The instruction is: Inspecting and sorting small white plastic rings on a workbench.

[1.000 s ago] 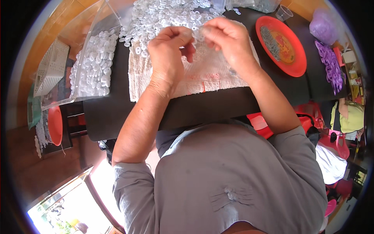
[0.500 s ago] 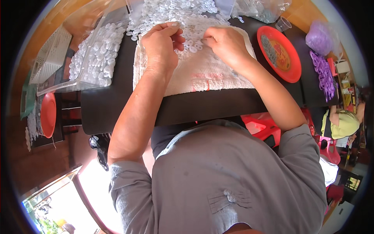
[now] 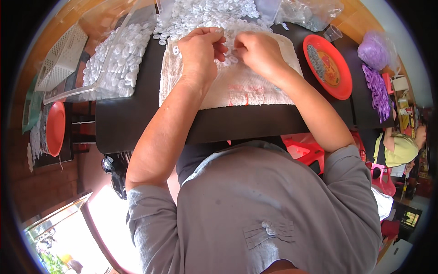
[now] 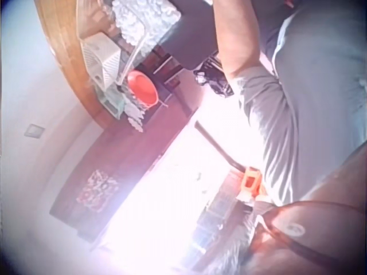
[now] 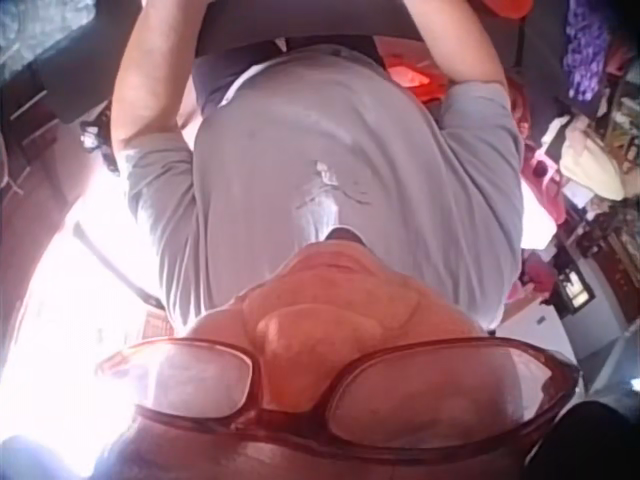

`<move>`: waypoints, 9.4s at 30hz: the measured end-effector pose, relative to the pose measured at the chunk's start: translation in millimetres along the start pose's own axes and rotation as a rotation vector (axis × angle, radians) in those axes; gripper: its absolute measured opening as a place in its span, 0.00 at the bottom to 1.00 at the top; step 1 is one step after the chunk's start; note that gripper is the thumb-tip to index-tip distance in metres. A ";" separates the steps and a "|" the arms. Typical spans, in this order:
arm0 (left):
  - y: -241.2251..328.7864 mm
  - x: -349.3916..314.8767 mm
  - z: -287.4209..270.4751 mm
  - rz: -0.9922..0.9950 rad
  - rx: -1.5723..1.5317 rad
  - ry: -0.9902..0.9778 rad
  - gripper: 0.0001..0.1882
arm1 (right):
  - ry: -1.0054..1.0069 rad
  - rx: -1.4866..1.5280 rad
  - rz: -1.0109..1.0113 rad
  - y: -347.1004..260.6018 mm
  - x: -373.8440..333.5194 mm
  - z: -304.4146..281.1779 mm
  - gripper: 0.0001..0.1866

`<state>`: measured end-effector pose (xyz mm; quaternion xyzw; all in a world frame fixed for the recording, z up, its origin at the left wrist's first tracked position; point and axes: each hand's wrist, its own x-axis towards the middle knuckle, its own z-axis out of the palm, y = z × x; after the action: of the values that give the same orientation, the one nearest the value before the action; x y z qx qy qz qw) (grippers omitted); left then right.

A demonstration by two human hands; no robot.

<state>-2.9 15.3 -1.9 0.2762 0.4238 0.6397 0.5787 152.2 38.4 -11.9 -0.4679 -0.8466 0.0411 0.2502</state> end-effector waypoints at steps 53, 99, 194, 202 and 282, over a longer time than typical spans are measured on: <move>-16.6 -18.0 8.7 -0.083 0.085 -0.250 0.05 | 0.009 1.205 0.444 9.3 -21.8 -26.5 0.08; -15.4 -22.3 11.2 -0.035 0.206 -0.228 0.07 | 0.082 1.150 0.415 -2.8 -25.5 -25.2 0.05; 69.9 -60.3 1.9 0.682 0.505 0.039 0.10 | 0.031 1.248 0.382 19.2 -25.0 -70.7 0.14; 127.5 -58.4 -63.8 0.825 0.581 0.154 0.11 | 0.054 1.242 0.318 9.8 -26.8 -81.7 0.14; 121.2 -55.9 -123.3 1.203 1.405 0.494 0.16 | 0.012 1.018 0.297 -3.7 -18.7 -58.2 0.09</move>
<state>-158.3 -63.1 50.0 0.5890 0.6081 0.4695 -0.2507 184.4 11.5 32.8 -0.4023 -0.6430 0.4791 0.4418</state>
